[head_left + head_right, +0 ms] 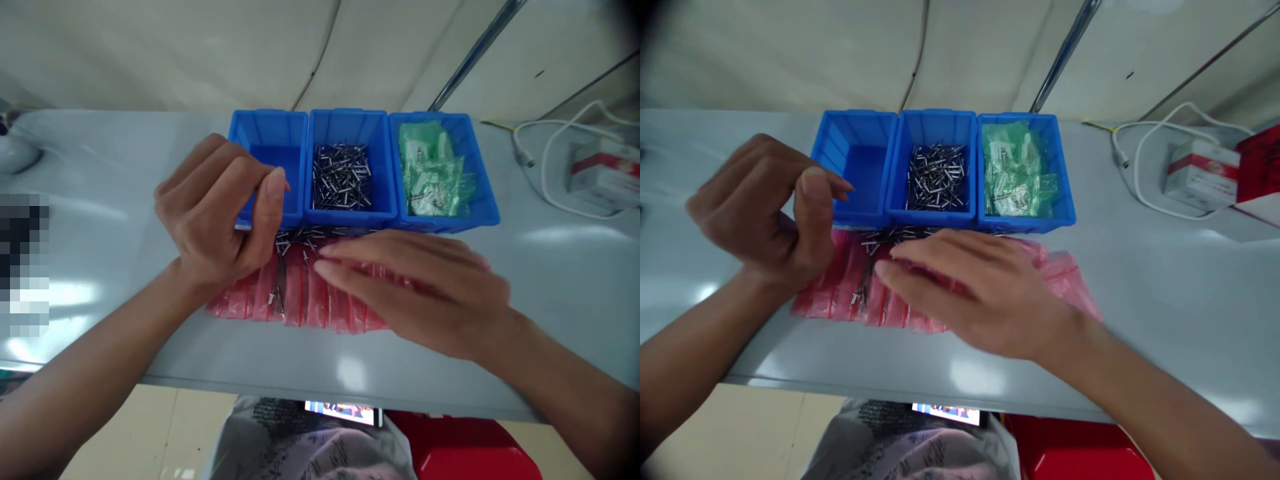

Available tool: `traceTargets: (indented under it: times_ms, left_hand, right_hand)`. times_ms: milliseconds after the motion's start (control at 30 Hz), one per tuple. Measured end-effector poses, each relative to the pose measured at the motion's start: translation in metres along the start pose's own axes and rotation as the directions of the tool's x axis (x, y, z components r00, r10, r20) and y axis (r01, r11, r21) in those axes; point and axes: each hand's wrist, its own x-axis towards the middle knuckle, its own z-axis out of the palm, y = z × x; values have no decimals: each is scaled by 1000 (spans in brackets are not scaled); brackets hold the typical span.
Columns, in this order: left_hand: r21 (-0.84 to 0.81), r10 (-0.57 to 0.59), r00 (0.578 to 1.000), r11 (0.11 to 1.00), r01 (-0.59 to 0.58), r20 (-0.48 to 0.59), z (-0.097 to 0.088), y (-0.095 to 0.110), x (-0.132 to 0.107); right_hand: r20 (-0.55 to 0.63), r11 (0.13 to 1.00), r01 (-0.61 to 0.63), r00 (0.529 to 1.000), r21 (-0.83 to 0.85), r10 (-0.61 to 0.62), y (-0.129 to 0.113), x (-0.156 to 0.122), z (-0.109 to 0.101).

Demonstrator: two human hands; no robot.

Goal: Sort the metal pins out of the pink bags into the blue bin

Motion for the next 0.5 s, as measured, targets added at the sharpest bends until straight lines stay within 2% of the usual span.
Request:
traceTargets:
  times_ms: [33, 100, 200, 267, 333, 367, 500]
  left_hand:
    - [1, 4, 1000, 1000, -4, 4, 0, 0, 0]
    - [1, 11, 1000, 1000, -11, 1, 0, 1, 0]
    - [2, 6, 1000, 1000, -6, -18, 2, 2, -1]
    - [-2, 0, 999, 1000, 0, -32, 4, 3, -1]
    - [-5, -9, 999, 1000, 9, -41, 5, 4, -1]
    - [-7, -17, 999, 1000, 17, -46, 5, 5, -1]
    - [-37, -137, 989, 990, 135, -52, -3, 5, -1]
  right_hand:
    - [79, 989, 123, 990, -83, -116, -1, 3, 2]
    - [217, 929, 333, 930, -163, -296, -3, 10, 7]
    - [331, 852, 495, 843, -168, -424, -7, 26, 18]
    - [405, 786, 604, 756, -130, -514, -11, 37, 27]
    - [458, 731, 680, 671, -65, -583, -14, 46, 35]
    - [466, 715, 699, 644, -35, -607, -16, 49, 39]
    - [456, 691, 722, 603, 38, -655, -21, 59, 49]
